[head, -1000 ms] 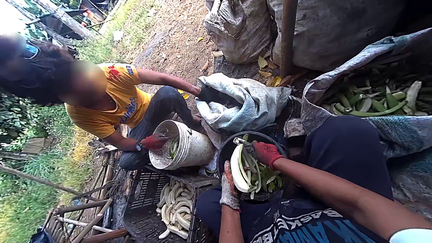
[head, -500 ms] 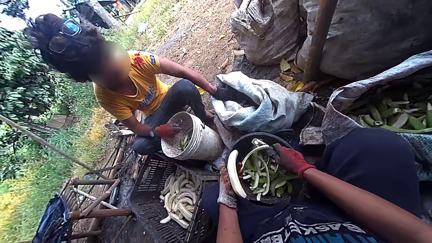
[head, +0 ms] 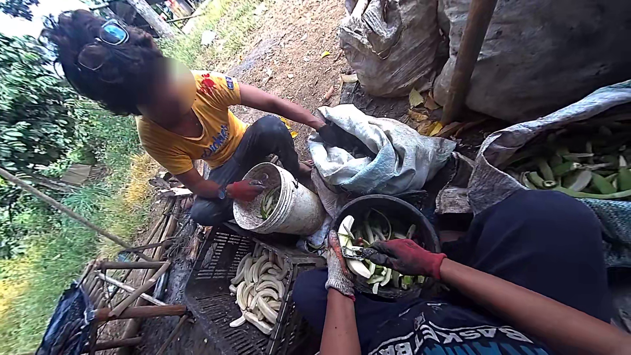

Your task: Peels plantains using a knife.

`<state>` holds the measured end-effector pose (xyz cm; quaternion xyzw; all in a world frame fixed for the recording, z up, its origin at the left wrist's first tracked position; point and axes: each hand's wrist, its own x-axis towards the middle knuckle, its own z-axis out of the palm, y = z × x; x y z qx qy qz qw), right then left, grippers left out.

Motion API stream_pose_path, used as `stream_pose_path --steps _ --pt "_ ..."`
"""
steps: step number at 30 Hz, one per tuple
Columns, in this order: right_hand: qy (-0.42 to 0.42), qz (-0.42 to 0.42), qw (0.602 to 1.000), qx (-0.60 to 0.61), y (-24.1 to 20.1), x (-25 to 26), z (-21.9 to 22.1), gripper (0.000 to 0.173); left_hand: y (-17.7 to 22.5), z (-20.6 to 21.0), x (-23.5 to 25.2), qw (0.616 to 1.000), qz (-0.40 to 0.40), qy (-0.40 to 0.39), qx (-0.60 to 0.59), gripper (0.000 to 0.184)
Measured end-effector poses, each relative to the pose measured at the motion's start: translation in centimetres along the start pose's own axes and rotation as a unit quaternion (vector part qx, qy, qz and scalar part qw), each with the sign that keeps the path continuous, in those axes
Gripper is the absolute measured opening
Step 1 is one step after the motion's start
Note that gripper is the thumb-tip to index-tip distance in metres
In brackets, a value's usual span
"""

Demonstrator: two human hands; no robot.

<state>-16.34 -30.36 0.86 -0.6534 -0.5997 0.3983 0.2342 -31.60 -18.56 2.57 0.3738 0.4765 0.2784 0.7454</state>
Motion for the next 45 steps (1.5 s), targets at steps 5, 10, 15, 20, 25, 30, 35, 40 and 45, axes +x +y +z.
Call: stream_pose_path --steps 5,10,15,20,25,30,35,40,45 --pt "0.020 0.081 0.994 -0.067 -2.5 0.5 -1.1 0.038 -0.6 1.2 -0.4 0.999 0.020 0.023 0.041 0.052" --pt "0.046 0.169 0.983 -0.050 -2.6 1.4 -2.1 0.038 -0.8 2.0 -1.4 0.994 0.009 0.008 0.112 0.054" --pt "0.075 0.285 0.955 -0.038 -1.3 1.8 -2.2 0.043 -0.2 2.2 -3.0 0.993 -0.048 -0.020 0.105 0.059" --pt "0.095 0.372 0.923 -0.021 1.1 1.1 -2.9 0.047 1.3 2.0 -3.4 0.981 -0.001 -0.018 0.192 0.046" --pt "0.078 0.348 0.934 0.019 1.8 0.5 -2.7 0.046 1.6 1.1 -3.0 0.995 -0.011 -0.023 0.098 0.039" --pt "0.044 0.290 0.954 0.055 1.7 0.6 -1.1 0.043 1.7 1.7 -3.5 0.989 -0.021 -0.099 -0.105 0.049" --pt "0.018 0.276 0.960 0.034 2.8 0.6 0.4 0.043 0.4 -2.2 -1.0 0.947 -0.026 -0.187 -0.258 0.065" --pt "0.014 0.267 0.964 0.006 3.7 0.8 0.8 0.044 5.3 -7.7 0.9 0.923 0.146 -0.077 -0.347 0.058" --pt "0.014 0.265 0.964 -0.018 4.0 0.9 1.0 0.044 9.6 -16.7 1.7 0.906 0.231 0.330 -0.132 0.056"
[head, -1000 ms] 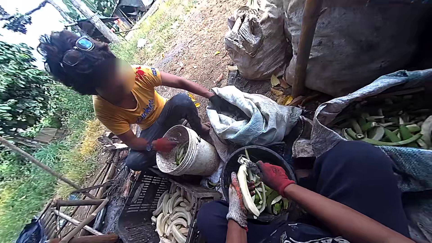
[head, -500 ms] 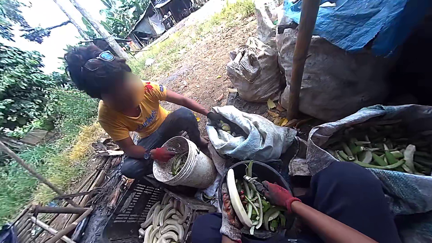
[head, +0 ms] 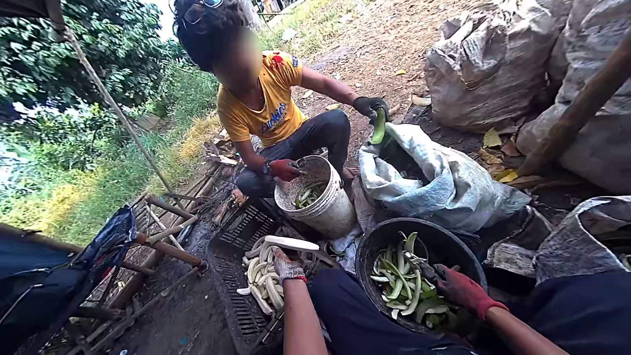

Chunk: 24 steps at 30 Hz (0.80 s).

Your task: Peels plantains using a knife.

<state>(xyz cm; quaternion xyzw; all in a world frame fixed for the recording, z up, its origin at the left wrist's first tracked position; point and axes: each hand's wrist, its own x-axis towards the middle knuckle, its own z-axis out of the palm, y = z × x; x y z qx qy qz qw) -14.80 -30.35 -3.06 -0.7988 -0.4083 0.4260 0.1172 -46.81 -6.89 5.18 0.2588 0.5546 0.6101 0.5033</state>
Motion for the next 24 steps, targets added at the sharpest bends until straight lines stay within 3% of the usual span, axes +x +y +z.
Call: stream_pose_path --steps 3,5,7,9,11,12,14,15,17,18,20,22,24 --pt "0.008 0.009 1.000 -0.016 -0.3 -0.2 -0.3 0.044 0.0 -2.6 3.8 0.993 -0.002 0.115 0.041 0.047" --pt "0.019 0.004 0.999 -0.033 -0.5 -0.5 -0.6 0.043 0.6 -3.2 4.0 0.992 -0.004 0.125 0.029 0.043" --pt "0.039 -0.009 0.997 -0.068 -1.2 -1.1 -1.3 0.040 1.4 -2.4 3.1 0.996 0.010 0.083 0.031 0.043" --pt "0.050 -0.025 0.994 -0.098 -2.0 -1.7 -2.0 0.039 1.0 -0.5 1.2 0.997 0.031 -0.012 0.067 0.039" --pt "0.029 -0.038 0.994 -0.097 -3.0 -2.4 -3.1 0.039 -0.6 1.4 -1.3 0.968 0.036 -0.202 0.143 0.033" --pt "0.007 -0.045 0.996 -0.074 -3.3 -2.7 -3.7 0.039 -1.6 2.5 -2.8 0.928 0.038 -0.314 0.196 0.040" --pt "-0.035 -0.074 0.996 0.026 -3.3 -3.0 -4.3 0.037 -3.0 5.1 -6.6 0.809 0.028 -0.502 0.305 0.084" --pt "-0.053 -0.094 0.990 0.092 -2.9 -3.0 -4.2 0.036 -3.8 6.4 -8.6 0.762 0.019 -0.556 0.333 0.102" --pt "-0.105 -0.133 0.956 0.239 -2.4 -3.5 -4.4 0.032 -4.9 8.4 -12.4 0.712 -0.003 -0.618 0.332 0.115" --pt "-0.131 -0.149 0.933 0.300 -2.2 -3.9 -4.5 0.027 -5.4 9.2 -13.8 0.708 -0.021 -0.636 0.306 0.114" --pt "-0.153 -0.154 0.907 0.361 -1.8 -4.4 -4.8 0.028 -6.9 10.0 -15.6 0.742 -0.054 -0.625 0.238 0.096" --pt "-0.144 -0.134 0.910 0.365 -1.6 -4.6 -5.1 0.031 -8.3 10.5 -16.1 0.773 -0.052 -0.594 0.219 0.071" --pt "-0.136 -0.111 0.914 0.366 -1.7 -4.7 -5.2 0.031 -8.8 10.6 -16.2 0.773 -0.022 -0.572 0.274 0.049"
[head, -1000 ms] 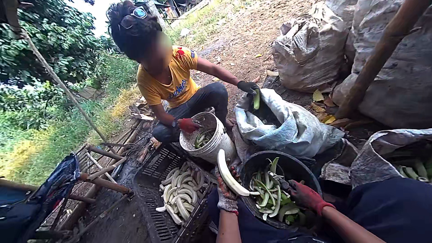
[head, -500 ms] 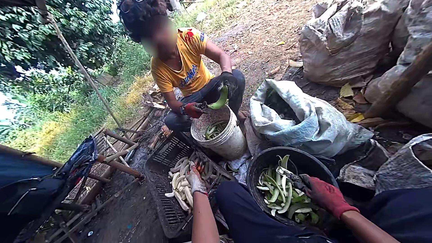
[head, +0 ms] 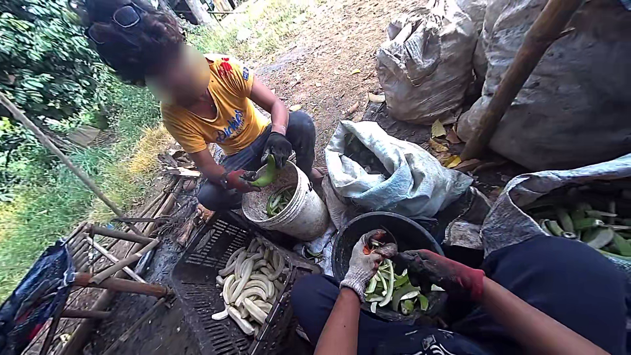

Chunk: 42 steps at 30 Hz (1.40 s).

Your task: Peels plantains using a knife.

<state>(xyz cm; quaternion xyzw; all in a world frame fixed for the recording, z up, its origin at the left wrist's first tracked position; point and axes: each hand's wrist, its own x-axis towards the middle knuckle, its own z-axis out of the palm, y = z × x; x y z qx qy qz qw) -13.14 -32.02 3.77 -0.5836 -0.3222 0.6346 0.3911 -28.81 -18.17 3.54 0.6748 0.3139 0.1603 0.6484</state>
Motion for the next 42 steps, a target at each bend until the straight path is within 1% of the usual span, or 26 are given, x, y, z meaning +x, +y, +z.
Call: stream_pose_path --steps 1,3,5,7,9,12,13,14,15,16,17,19,21,22,24,25,26,28,29,31,32,34,36,38,40,42 --pt "0.013 0.006 1.000 -0.004 0.0 0.1 0.3 0.030 -0.1 0.0 0.2 0.999 -0.017 0.007 0.045 0.043" --pt "0.050 0.018 0.998 -0.038 0.2 0.4 0.9 0.029 -0.1 -0.2 0.6 0.991 -0.072 0.009 0.115 0.044" --pt "0.074 0.021 0.993 -0.092 0.7 0.9 1.0 0.030 0.0 -0.3 0.8 0.983 -0.122 0.005 0.140 0.043" --pt "0.081 0.017 0.985 -0.153 1.2 1.1 0.7 0.030 0.5 -0.3 0.6 0.977 -0.151 -0.016 0.152 0.035" --pt "0.086 0.030 0.963 -0.254 0.7 0.7 0.3 0.034 1.1 -0.2 0.3 0.967 -0.175 -0.029 0.184 0.031" --pt "0.099 0.076 0.900 -0.418 -0.5 0.4 0.5 0.036 1.3 0.7 0.2 0.938 -0.216 -0.016 0.272 0.033" --pt "0.112 0.091 0.878 -0.456 -0.7 0.4 0.5 0.036 1.2 1.0 0.3 0.921 -0.236 -0.009 0.310 0.035" --pt "0.133 0.108 0.859 -0.482 -0.8 0.5 0.3 0.037 0.9 1.2 0.3 0.903 -0.258 -0.004 0.343 0.041" --pt "0.150 0.126 0.848 -0.492 -0.7 0.6 -0.3 0.038 0.3 1.3 0.2 0.891 -0.277 -0.001 0.358 0.054" --pt "0.153 0.146 0.840 -0.500 -0.8 0.6 -1.0 0.039 -0.7 1.3 0.1 0.887 -0.288 -0.004 0.361 0.065" --pt "0.144 0.163 0.835 -0.505 -1.0 0.6 -1.6 0.039 -1.8 1.2 0.0 0.886 -0.294 -0.013 0.359 0.069" --pt "0.110 0.178 0.846 -0.491 -1.1 0.9 -2.3 0.039 -3.0 1.3 -0.4 0.883 -0.291 -0.016 0.367 0.073" --pt "0.081 0.161 0.890 -0.418 -0.6 1.4 -3.2 0.036 -3.3 1.5 -0.3 0.886 -0.257 0.003 0.385 0.088" --pt "0.067 0.141 0.922 -0.355 0.1 1.8 -3.6 0.034 -3.4 1.6 -0.1 0.900 -0.228 0.028 0.371 0.091" --pt "0.034 0.104 0.981 -0.158 1.5 2.2 -3.7 0.030 -3.2 1.4 0.5 0.949 -0.145 0.089 0.266 0.078" --pt "-0.002 0.105 0.993 -0.051 1.8 2.2 -3.6 0.033 -3.1 1.2 0.8 0.967 -0.104 0.097 0.211 0.071" --pt "-0.038 0.107 0.993 0.018 1.9 2.1 -3.3 0.036 -2.9 1.0 1.2 0.977 -0.074 0.087 0.181 0.066" --pt "-0.070 0.107 0.990 0.060 1.6 1.9 -2.9 0.044 -2.9 0.8 1.6 0.986 -0.032 0.065 0.151 0.052" --pt "-0.067 0.104 0.991 0.054 1.6 2.0 -2.8 0.044 -2.8 0.7 1.7 0.987 -0.032 0.060 0.144 0.051" --pt "-0.016 0.096 0.995 -0.023 1.4 2.3 -2.5 0.040 -3.1 0.9 1.8 0.989 -0.039 0.069 0.128 0.049" --pt "0.017 0.091 0.990 -0.105 1.2 2.5 -2.4 0.038 -3.3 1.1 1.9 0.988 -0.043 0.080 0.123 0.046" --pt "0.057 0.102 0.948 -0.296 -0.2 2.3 -1.7 0.036 -3.3 1.7 1.8 0.975 -0.060 0.112 0.184 0.044" --pt "0.085 0.128 0.901 -0.406 -1.3 2.0 -0.2 0.039 -3.0 2.3 1.8 0.951 -0.077 0.149 0.259 0.045" --pt "0.120 0.140 0.876 -0.445 -1.7 1.8 1.4 0.042 -2.1 2.6 1.7 0.943 -0.123 0.165 0.262 0.043" --pt "0.154 0.132 0.866 -0.457 -1.3 1.9 2.3 0.047 -0.7 2.8 1.5 0.949 -0.163 0.165 0.214 0.039" --pt "0.183 0.126 0.858 -0.463 -0.7 2.1 2.8 0.054 -0.4 2.7 1.4 0.958 -0.147 0.170 0.180 0.038"
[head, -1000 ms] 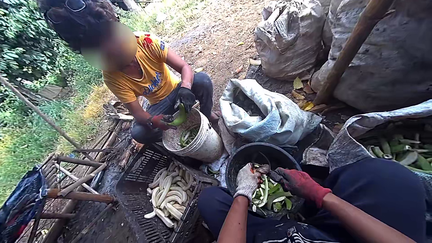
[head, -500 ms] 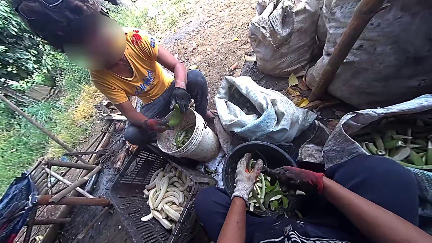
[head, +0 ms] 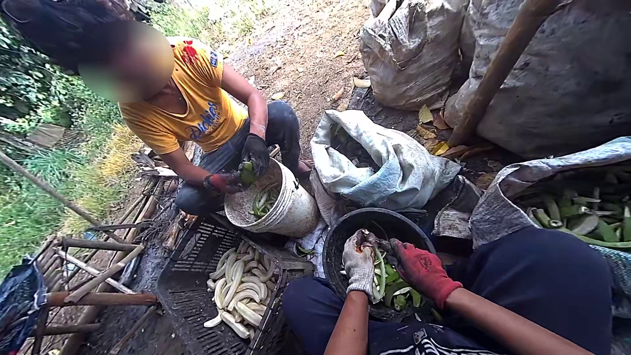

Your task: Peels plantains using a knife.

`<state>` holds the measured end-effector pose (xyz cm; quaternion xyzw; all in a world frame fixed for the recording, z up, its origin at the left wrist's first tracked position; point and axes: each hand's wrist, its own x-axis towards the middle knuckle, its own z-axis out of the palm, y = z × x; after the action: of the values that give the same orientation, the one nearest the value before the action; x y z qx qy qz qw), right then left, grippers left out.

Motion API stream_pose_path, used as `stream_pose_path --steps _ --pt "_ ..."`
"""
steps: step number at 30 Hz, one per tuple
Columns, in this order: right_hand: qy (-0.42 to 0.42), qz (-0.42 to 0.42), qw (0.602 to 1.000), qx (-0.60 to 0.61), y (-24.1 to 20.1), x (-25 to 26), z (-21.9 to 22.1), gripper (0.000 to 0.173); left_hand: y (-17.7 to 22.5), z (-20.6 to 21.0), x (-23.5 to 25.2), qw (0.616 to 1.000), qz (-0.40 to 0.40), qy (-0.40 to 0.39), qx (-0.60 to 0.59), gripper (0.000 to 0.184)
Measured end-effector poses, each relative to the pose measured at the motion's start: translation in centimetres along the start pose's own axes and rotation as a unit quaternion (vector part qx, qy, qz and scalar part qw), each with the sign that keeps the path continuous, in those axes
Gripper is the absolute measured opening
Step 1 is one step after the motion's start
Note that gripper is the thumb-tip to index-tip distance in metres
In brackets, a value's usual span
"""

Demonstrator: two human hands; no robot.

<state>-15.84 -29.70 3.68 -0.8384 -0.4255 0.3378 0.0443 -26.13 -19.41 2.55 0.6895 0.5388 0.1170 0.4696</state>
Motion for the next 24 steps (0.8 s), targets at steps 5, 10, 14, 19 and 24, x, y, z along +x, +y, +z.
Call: stream_pose_path --steps 5,10,14,19,24 --pt "-0.002 0.013 1.000 0.001 0.3 0.1 -0.3 0.059 -2.0 0.3 0.3 0.993 0.090 -0.032 -0.064 0.036" --pt "0.030 -0.057 0.998 0.024 1.1 0.2 -0.2 0.058 -2.7 1.0 0.1 0.942 0.014 -0.037 -0.333 0.046" --pt "0.087 -0.087 0.992 0.032 1.3 0.2 1.0 0.054 -2.0 0.9 0.8 0.856 -0.041 -0.108 -0.505 0.056" --pt "0.097 -0.110 0.985 0.088 1.0 -0.3 1.3 0.056 -1.7 1.6 0.9 0.830 -0.029 -0.088 -0.551 0.048" --pt "0.093 -0.151 0.969 0.170 1.5 0.0 1.7 0.053 -1.7 1.3 0.3 0.828 -0.010 -0.071 -0.556 0.034"
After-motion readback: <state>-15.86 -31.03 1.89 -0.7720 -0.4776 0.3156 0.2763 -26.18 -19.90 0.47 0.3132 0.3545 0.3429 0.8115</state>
